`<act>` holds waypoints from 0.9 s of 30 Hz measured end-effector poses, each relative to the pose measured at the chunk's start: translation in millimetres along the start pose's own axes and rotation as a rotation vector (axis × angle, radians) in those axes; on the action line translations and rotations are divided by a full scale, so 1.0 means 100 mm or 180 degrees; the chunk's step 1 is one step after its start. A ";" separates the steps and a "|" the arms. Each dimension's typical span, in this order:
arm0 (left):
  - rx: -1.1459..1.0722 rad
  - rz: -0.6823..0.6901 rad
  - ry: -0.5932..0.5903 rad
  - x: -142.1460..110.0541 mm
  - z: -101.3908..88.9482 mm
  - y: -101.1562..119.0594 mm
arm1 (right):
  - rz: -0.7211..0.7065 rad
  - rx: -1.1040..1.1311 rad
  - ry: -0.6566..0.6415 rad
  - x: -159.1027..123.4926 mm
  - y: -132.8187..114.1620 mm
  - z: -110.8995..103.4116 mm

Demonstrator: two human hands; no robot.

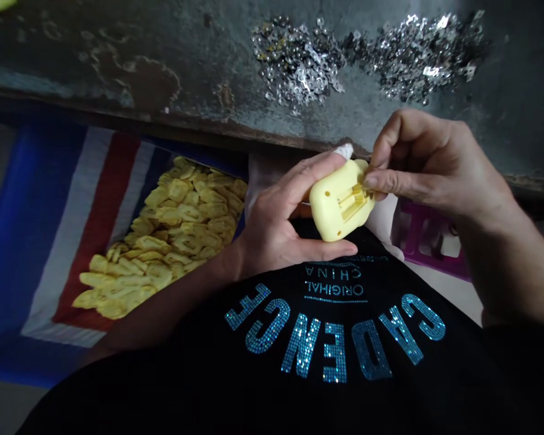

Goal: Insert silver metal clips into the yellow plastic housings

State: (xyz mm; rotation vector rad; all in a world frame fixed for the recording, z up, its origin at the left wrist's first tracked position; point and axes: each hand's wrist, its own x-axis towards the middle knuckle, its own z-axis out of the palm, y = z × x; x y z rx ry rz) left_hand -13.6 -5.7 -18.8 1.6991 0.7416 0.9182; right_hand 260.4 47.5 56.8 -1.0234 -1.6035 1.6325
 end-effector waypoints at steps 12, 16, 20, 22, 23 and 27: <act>-0.0818 -0.0253 0.0331 0.01 0.03 0.04 | -0.0179 0.0010 0.0298 -0.03 0.00 0.04; -0.0986 -0.0248 0.0402 0.00 0.06 0.05 | -0.0299 0.0193 0.0675 -0.10 0.05 0.10; -0.0918 -0.0272 0.0441 0.01 0.08 0.05 | -0.0615 -0.0027 0.0999 -0.16 0.16 0.11; -0.0721 0.0037 0.0393 0.03 0.07 0.02 | -0.0444 -0.0208 0.1017 -0.18 0.22 0.08; -0.0544 0.0282 0.0363 0.04 0.05 0.00 | -0.0286 -0.0215 0.0922 -0.18 0.25 0.06; 0.0214 0.0907 0.0170 0.11 -0.02 -0.01 | 0.0082 0.0018 0.0497 -0.15 0.34 0.01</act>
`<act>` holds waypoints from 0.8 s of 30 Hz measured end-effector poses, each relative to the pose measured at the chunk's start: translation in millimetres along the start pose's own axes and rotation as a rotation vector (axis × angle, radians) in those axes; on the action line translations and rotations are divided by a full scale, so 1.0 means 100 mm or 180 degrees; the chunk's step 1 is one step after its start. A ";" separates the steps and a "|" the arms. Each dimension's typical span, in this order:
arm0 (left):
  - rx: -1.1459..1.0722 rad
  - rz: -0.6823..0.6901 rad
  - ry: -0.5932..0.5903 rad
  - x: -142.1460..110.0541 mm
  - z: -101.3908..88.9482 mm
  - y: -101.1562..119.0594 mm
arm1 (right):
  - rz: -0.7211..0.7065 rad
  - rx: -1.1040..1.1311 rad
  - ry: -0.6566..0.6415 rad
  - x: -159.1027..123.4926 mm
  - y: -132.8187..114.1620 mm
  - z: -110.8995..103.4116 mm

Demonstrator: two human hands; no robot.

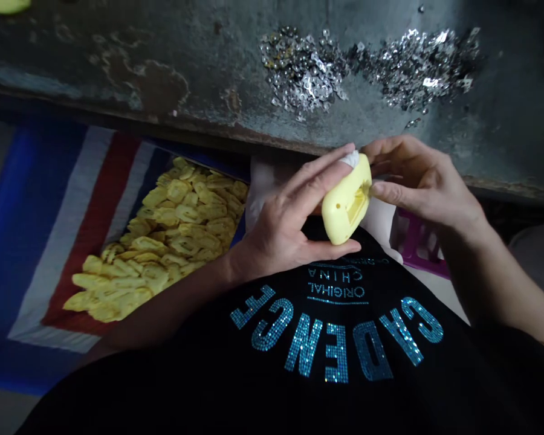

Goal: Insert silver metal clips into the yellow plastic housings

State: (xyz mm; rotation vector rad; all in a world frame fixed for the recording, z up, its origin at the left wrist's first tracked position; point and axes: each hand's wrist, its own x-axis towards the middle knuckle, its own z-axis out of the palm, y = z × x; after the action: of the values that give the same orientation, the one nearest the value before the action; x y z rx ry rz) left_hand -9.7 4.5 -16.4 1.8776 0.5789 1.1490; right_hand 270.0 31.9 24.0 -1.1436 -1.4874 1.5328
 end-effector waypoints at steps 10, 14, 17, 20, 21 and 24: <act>0.0047 -0.0744 -0.0341 0.17 0.05 0.20 | -0.0650 -0.0622 0.0564 -0.09 0.19 0.17; 0.0035 -0.0979 -0.0591 0.10 0.03 0.22 | -0.1129 -0.0748 0.1218 -0.21 0.40 0.21; -0.0577 -0.1068 -0.0724 0.09 0.06 0.23 | -0.1493 -0.0915 0.1550 -0.30 0.49 0.22; -0.0540 -0.1034 -0.0754 0.15 0.10 0.23 | -0.1525 -0.1139 0.1519 -0.39 0.45 0.21; -0.0469 -0.0941 -0.0771 0.17 0.11 0.22 | -0.1392 -0.1301 0.1372 -0.41 0.41 0.20; -0.0363 -0.0474 -0.0759 0.19 0.12 0.17 | -0.0891 -0.1794 0.0815 -0.43 0.28 0.18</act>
State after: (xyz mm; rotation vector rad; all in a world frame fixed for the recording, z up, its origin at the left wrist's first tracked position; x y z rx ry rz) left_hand 9.4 4.4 4.2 1.8085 0.4988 0.8303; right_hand 271.1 -17.2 0.3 -1.3110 -1.8588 0.7613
